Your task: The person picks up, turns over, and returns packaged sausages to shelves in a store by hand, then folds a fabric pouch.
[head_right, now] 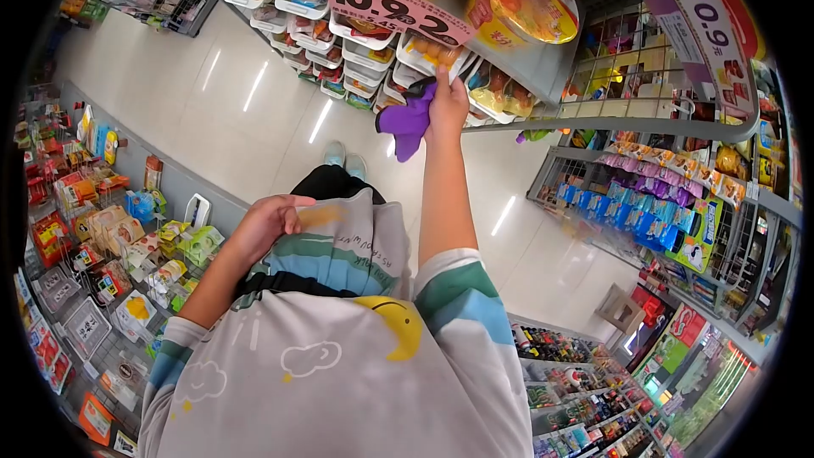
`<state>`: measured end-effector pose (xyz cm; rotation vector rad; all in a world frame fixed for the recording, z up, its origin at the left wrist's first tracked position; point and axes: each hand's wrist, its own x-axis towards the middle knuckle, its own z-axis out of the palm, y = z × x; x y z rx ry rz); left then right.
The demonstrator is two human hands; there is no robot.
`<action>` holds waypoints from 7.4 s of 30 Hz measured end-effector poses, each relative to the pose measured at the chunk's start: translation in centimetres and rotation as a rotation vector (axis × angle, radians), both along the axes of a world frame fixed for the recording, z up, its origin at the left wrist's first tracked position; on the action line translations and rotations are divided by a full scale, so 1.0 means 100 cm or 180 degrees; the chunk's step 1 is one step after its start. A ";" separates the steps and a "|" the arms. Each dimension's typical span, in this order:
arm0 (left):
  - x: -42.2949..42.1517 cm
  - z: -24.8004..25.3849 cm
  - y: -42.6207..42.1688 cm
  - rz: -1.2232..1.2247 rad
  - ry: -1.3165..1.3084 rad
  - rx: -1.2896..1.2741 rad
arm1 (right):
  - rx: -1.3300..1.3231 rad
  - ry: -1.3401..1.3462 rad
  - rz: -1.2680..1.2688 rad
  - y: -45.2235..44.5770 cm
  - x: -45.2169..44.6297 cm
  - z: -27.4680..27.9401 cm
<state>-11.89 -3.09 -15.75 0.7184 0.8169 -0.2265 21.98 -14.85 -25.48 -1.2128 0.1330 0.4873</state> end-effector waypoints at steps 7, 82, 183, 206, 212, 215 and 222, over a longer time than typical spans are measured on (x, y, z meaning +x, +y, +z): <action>0.002 0.001 -0.006 0.0024 0.0060 0.0023 | -0.0924 0.0381 -0.0599 0.010 0.008 -0.021; 0.037 0.002 -0.015 0.0631 0.0105 -0.0310 | -0.4039 -0.1676 -0.0029 -0.062 0.053 0.034; 0.162 0.151 0.015 -0.3587 -0.1068 0.1424 | -0.0125 -0.0216 0.0635 -0.066 -0.193 0.257; 0.155 0.130 0.041 -0.3292 -0.1526 0.0241 | 0.0472 0.0041 0.0819 -0.053 -0.215 0.263; 0.166 0.102 0.065 -0.3481 -0.1430 0.0793 | 0.0050 -0.0194 0.1105 -0.043 -0.221 0.262; 0.169 0.125 0.074 -0.3286 -0.1463 0.0553 | 0.0434 -0.0104 0.1350 -0.031 -0.226 0.260; 0.158 0.141 0.069 -0.3041 -0.1503 0.0417 | 0.0288 -0.0055 0.1621 -0.020 -0.237 0.270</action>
